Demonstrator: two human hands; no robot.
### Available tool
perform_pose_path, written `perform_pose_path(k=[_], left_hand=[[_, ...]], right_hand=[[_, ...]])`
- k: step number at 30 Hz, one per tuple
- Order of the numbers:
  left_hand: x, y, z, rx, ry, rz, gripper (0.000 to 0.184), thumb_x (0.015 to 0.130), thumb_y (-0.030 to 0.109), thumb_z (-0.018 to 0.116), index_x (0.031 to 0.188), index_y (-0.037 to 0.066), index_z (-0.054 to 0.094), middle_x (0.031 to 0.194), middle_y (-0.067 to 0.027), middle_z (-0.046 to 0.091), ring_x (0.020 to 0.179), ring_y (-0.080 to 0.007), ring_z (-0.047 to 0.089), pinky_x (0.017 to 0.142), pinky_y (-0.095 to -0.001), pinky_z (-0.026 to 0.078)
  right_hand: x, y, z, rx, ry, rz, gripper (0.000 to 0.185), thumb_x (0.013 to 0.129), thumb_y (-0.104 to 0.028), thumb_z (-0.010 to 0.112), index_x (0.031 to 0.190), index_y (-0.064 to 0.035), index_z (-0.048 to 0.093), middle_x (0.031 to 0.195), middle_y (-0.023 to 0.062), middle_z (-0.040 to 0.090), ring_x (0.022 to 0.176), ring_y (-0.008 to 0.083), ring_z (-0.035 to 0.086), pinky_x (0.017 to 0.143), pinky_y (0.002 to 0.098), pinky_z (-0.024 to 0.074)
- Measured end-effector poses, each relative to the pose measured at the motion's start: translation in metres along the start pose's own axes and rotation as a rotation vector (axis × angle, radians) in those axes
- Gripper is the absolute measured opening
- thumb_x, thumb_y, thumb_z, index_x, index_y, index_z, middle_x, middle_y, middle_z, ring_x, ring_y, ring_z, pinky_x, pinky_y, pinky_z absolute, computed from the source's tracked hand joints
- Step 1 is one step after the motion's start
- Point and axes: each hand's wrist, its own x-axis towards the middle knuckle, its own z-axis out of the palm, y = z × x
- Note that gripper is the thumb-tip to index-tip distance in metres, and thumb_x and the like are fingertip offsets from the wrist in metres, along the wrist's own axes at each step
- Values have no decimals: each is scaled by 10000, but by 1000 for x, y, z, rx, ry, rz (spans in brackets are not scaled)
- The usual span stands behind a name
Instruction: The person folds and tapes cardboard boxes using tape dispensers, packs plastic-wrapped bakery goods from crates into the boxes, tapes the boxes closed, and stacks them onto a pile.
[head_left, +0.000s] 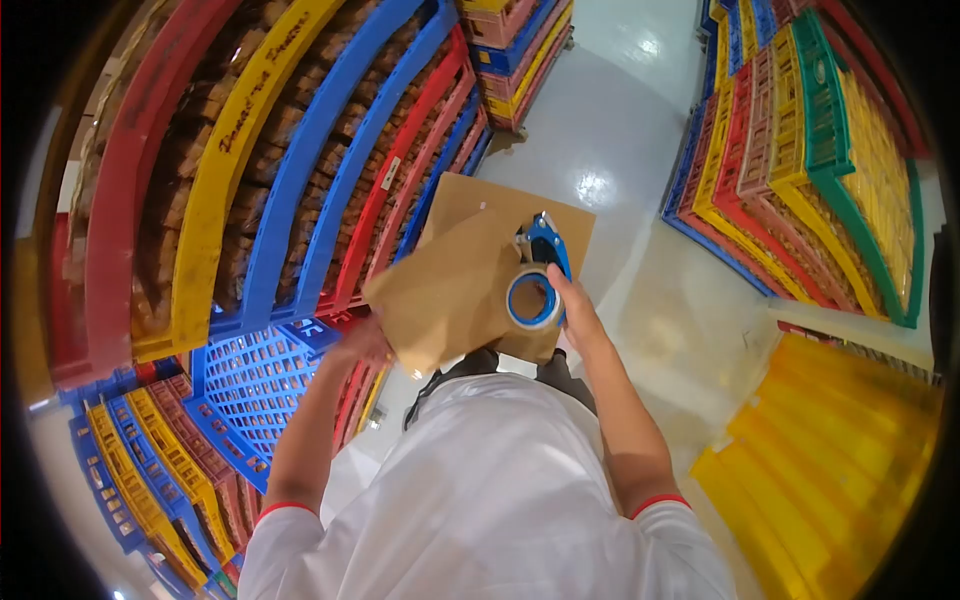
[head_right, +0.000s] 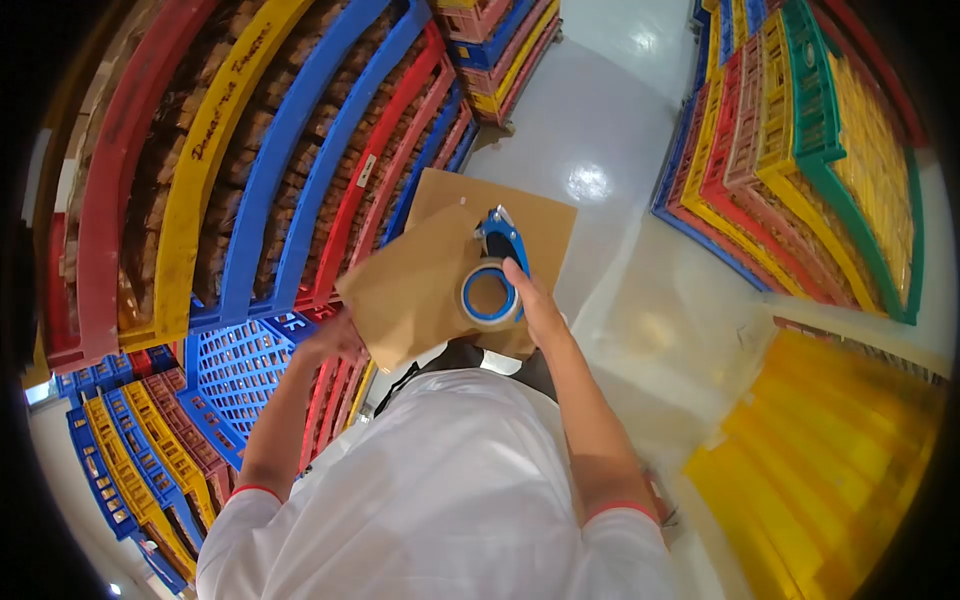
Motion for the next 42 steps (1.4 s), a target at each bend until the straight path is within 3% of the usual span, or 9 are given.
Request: perform_pose_path(k=[3,6,10,12,22,32,38,40,42], left_hand=[[-41,12,36,657,220,-112,679,1006,657,515,1149,27,724,883,-205,752,672,-319,742,596,-416,614],[-65,67,68,1083,684,533,571,884,461,759,1237,16,698,1018,-219,744,923,-410,719,842,-489,579],[-18,98,107,1022,776,1137,914,832,539,787,1584,162,429,1496,-246,514,1372,-407,510,1158,-530,381],[-6,102,127,1047,761,1003,974,817,551,798,1610,172,378,1541,-236,460,1423,-412,446,1185,-561,318],[-16,100,116,950,800,555,1150,782,627,807,1679,226,210,1566,-204,424,1474,-394,370,1182,-578,281],[-7,104,122,919,783,524,1170,785,614,807,1687,222,172,1560,-209,414,1497,-390,339,1202,-623,243],[-5,110,155,850,831,971,941,943,503,709,1641,57,264,1642,-221,361,1551,-343,298,1246,-489,260],[-62,150,190,-116,-18,766,685,1027,374,651,1555,0,426,1573,-185,486,1496,-285,409,1232,-413,300],[-78,171,202,-250,-162,712,568,1036,336,648,1483,12,517,1471,-146,577,1409,-242,495,1187,-391,355]], right_hand=[[25,-31,19,-76,-72,-29,618,1000,-505,678,1317,19,602,1188,104,691,1029,184,663,940,339,514],[30,-64,56,-252,130,-297,527,960,-400,768,1211,33,602,1079,102,701,951,194,677,850,368,535],[56,-88,117,-719,339,-637,500,922,-325,813,1215,7,582,1020,140,712,882,264,706,793,403,555],[66,-92,146,-821,271,-1158,470,915,-277,824,1201,-16,558,934,173,712,844,304,724,743,409,554],[45,-96,116,-939,353,-753,522,870,-227,851,1256,-6,577,1036,200,717,939,321,718,844,394,554],[3,-22,30,-941,486,-791,620,867,-151,845,1337,23,480,1138,202,660,1026,336,666,931,397,522],[-52,-48,50,-899,307,-1032,708,740,-132,915,1306,4,512,1065,196,673,978,365,695,826,436,555],[-50,-42,39,-1031,258,-1017,725,746,-135,907,1330,3,499,1124,204,668,995,373,697,840,432,562],[-43,-43,37,-1161,203,-1019,742,753,-139,898,1354,3,486,1184,213,664,1012,382,699,855,428,568]])
